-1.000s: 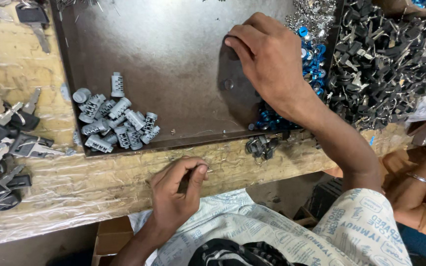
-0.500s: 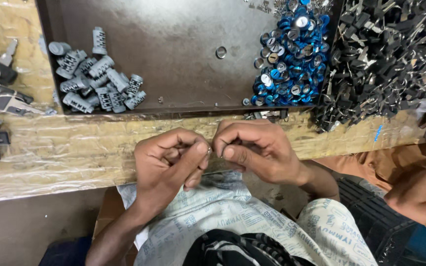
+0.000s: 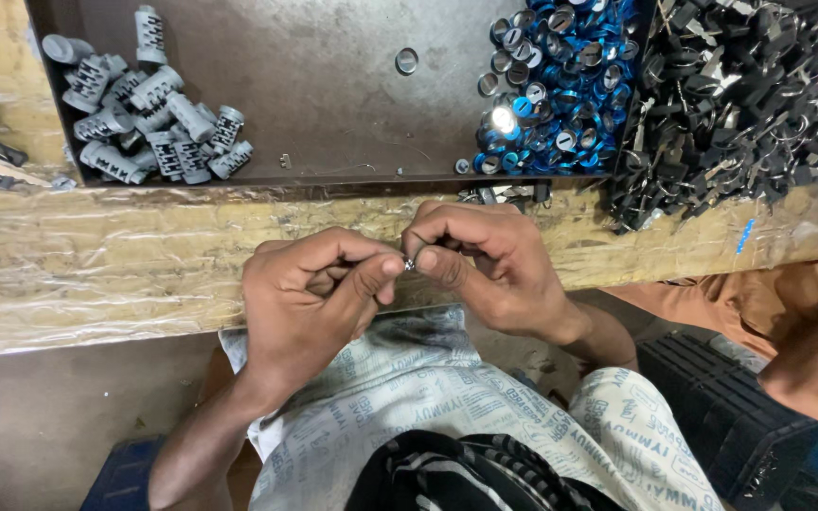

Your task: The person sits at a factory workbench and assembles small lock cylinder components by hand. They pick small metal plugs, caps and pins from trays of parts, press the pieces together, and place finished assemblies back onto the bench or tray, repeating the cycle with new parts.

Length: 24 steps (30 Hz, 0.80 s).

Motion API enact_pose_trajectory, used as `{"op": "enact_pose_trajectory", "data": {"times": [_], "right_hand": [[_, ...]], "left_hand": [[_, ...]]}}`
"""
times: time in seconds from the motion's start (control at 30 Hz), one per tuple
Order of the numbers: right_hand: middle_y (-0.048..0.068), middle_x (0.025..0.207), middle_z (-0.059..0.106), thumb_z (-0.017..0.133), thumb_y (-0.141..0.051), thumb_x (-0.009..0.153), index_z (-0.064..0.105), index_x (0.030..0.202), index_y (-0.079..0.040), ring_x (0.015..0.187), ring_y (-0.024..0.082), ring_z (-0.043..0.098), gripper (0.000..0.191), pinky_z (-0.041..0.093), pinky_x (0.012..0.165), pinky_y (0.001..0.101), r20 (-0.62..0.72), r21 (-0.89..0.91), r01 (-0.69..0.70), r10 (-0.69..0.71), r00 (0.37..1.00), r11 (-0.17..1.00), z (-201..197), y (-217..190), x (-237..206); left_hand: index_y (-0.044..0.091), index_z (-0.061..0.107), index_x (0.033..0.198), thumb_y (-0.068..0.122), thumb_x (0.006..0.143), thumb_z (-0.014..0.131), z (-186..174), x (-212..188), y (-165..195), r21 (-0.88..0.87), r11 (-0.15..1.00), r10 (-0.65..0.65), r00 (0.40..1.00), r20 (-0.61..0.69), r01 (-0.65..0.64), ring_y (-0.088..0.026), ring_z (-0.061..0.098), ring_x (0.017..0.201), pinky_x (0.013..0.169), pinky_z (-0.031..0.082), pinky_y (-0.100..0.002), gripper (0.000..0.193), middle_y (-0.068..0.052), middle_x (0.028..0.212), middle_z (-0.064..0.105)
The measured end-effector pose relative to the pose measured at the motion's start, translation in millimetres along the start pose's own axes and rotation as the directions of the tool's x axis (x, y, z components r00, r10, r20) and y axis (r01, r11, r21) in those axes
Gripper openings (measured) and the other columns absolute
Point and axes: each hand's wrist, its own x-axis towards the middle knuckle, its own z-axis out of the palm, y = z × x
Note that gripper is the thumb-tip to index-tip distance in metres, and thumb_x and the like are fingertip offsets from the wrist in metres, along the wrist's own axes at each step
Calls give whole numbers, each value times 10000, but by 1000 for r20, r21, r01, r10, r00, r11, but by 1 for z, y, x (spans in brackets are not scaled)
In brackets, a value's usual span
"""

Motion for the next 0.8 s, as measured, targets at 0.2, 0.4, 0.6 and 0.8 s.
{"op": "enact_pose_trajectory", "data": {"times": [0.2,0.4,0.6,0.8], "right_hand": [[91,902,685,701,-41,1008,661,1003,18,768,160,654,72,510,696,275,-193,-313,107,-174,966,944,18,-2,9],[112,899,762,764,-34,952,752,1022,8,712,134,716,83,537,625,248,-198,-434,70,-171,965,898,-2,-26,33],[126,1060,738,771,-33,1034,756,1139,-27,885,277,722,106,557,736,347,99,-802,334,-440,892,496,-31,-22,138],[122,1023,697,750,-2,1005,744,1128,-36,930,348,673,127,534,784,450,228,-805,475,-554,801,356,-8,-14,236]], "left_hand": [[-8,729,970,45,962,749,-2,-2,-1,454,848,314,949,-15,-273,5,593,641,544,453,-180,57,-7,806,693],[-11,721,980,23,949,725,-16,4,-30,-258,960,-94,993,68,109,20,564,706,593,461,-173,46,58,821,665],[1,686,991,32,989,696,-17,-1,-60,-149,985,62,979,-193,-92,26,515,655,557,386,-162,33,67,759,608],[-1,670,956,23,990,683,-18,-1,-61,-132,986,77,979,-188,-103,24,507,655,555,394,-168,43,65,770,602]]}}
